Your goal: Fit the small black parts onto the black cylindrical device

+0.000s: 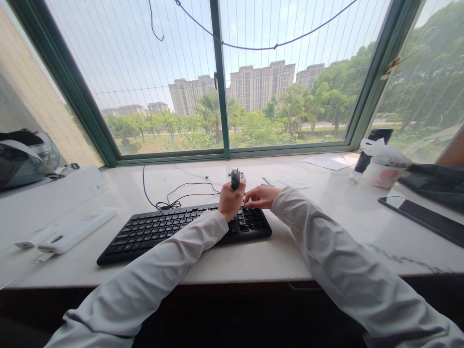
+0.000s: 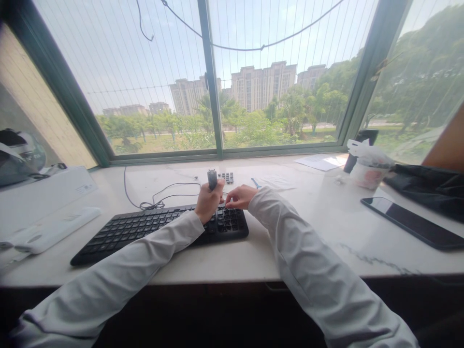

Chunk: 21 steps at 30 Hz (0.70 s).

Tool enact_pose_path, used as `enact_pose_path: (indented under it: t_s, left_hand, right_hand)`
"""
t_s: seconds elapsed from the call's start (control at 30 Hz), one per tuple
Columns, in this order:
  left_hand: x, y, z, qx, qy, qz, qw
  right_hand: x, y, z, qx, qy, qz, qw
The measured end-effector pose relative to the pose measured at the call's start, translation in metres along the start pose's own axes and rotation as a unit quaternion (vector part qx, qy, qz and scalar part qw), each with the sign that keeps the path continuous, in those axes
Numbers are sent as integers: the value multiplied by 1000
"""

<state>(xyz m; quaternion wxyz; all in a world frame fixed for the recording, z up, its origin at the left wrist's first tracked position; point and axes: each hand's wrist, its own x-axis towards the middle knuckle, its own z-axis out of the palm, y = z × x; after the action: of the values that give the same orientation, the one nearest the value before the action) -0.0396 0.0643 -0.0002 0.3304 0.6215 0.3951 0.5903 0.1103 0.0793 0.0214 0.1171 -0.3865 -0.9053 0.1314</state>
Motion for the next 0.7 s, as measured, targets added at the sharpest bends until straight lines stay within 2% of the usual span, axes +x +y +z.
enact_pose_path:
  t_s: [0.1, 0.23, 0.37, 0.53, 0.7]
  left_hand:
    - [2, -2, 0, 13, -5, 8, 1000]
    - [5, -3, 2, 32, -1, 17, 999]
    - [5, 2, 3, 73, 8, 54, 996]
    - [1, 8, 4, 107, 2, 102, 989]
    - [-1, 8, 4, 108, 12, 123, 986]
  right_hand:
    - [4, 5, 8, 48, -31, -49, 997]
    - [13, 11, 26, 86, 31, -45, 995]
    - [18, 18, 37, 149, 77, -43, 985]
    - [12, 14, 35, 214, 71, -43, 973]
    - [9, 9, 30, 210, 70, -30, 975]
